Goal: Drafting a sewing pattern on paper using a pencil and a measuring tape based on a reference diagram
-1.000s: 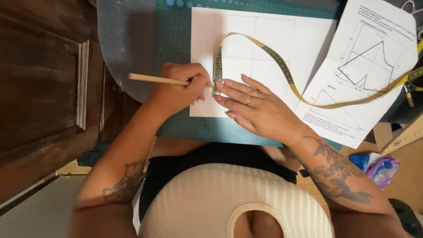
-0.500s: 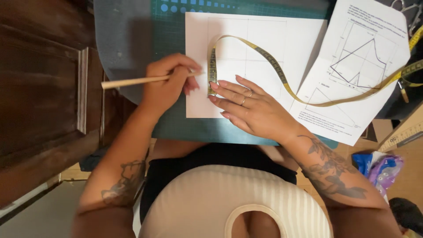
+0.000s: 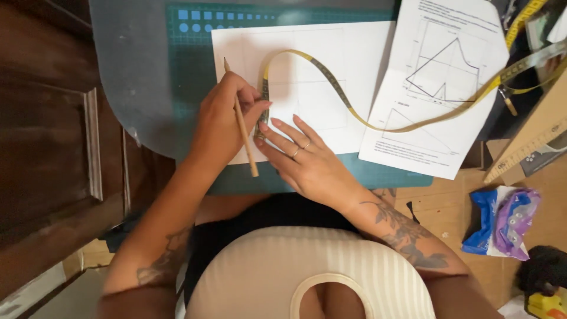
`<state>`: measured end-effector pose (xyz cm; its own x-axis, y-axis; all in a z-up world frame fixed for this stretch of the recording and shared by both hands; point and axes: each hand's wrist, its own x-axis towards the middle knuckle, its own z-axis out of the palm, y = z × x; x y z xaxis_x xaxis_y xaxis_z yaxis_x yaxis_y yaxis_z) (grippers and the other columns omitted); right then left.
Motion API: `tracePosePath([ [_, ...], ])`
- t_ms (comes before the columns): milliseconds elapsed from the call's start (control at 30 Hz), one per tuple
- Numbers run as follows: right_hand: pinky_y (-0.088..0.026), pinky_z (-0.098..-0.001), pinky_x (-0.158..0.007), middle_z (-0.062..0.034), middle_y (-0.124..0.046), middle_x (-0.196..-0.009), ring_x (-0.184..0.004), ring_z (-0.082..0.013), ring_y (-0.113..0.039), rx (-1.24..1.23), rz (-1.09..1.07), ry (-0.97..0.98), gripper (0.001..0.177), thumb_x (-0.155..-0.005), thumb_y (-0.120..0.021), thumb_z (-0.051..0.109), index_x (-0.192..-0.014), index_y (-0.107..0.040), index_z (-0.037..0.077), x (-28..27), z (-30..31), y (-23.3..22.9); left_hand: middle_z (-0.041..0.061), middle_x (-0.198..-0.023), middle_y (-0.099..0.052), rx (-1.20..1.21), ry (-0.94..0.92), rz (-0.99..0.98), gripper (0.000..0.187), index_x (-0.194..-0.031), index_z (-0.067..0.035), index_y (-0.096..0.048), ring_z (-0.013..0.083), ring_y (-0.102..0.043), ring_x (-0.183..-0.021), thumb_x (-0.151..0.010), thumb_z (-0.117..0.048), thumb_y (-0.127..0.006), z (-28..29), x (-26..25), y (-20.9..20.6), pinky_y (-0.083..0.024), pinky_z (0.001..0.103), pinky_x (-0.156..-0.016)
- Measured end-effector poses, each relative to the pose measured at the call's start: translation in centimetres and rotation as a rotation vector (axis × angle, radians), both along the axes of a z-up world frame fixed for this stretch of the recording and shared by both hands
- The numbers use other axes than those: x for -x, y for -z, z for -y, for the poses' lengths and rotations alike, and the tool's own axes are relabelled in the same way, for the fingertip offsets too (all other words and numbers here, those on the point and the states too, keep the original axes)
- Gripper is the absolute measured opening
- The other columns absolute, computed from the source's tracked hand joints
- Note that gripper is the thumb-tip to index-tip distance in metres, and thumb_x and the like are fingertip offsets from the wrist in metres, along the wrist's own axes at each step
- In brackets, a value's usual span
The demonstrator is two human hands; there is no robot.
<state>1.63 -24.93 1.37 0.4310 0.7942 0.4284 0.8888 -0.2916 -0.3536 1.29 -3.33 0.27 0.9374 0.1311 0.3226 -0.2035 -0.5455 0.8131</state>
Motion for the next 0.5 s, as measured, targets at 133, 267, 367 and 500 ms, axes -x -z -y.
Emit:
tracePosePath([
  [133, -0.042, -0.0606, -0.122, -0.015, -0.061, -0.154, -0.143, -0.0366, -0.057, -0.052, -0.019, -0.012, 0.027, -0.105, -0.065, 0.014, -0.128, -0.074, 0.005, 0.5, 0.3, 0.1, 0.012, -0.092, -0.079, 0.19, 0.018, -0.026, 0.037, -0.088, -0.008, -0.047, 0.0289, -0.075, -0.081, -0.095, 0.001, -0.083, 1.3, -0.9, -1.6, -0.06, 0.037, -0.074],
  [267, -0.048, -0.0581, -0.118, -0.017, -0.064, -0.148, -0.135, -0.0379, -0.063, -0.208, -0.12, -0.06, 0.031, -0.109, -0.056, 0.016, -0.131, -0.074, 0.004, 1.0, 1.5, 0.1, 0.01, -0.096, -0.078, 0.429, 0.147, -0.103, 0.04, -0.091, -0.011, -0.042, 0.0131, -0.068, -0.081, -0.097, 0.002, -0.079, 0.8, -1.7, -3.4, -0.057, 0.027, -0.075],
  [367, -0.057, -0.0568, -0.106, -0.0234, -0.07, -0.137, -0.118, -0.0424, -0.072, -0.383, -0.171, 0.015, 0.029, -0.104, -0.061, 0.011, -0.127, -0.075, 0.0, 0.8, 2.5, -0.1, 0.01, -0.096, -0.076, 0.521, 0.292, -0.198, 0.037, -0.094, -0.011, -0.043, 0.0107, -0.067, -0.082, -0.097, 0.002, -0.077, 0.8, -1.8, -5.0, -0.058, 0.026, -0.076],
  [500, -0.066, -0.0477, -0.089, -0.0251, -0.067, -0.136, -0.103, -0.0372, -0.079, -0.458, -0.064, 0.237, 0.037, -0.092, -0.077, -0.006, -0.129, -0.076, 0.001, -0.1, 3.0, -1.1, 0.011, -0.098, -0.077, 0.488, 0.49, -0.283, 0.035, -0.093, -0.012, -0.045, 0.0144, -0.066, -0.085, -0.093, -0.001, -0.078, 1.8, -1.5, -5.2, -0.056, 0.032, -0.08],
])
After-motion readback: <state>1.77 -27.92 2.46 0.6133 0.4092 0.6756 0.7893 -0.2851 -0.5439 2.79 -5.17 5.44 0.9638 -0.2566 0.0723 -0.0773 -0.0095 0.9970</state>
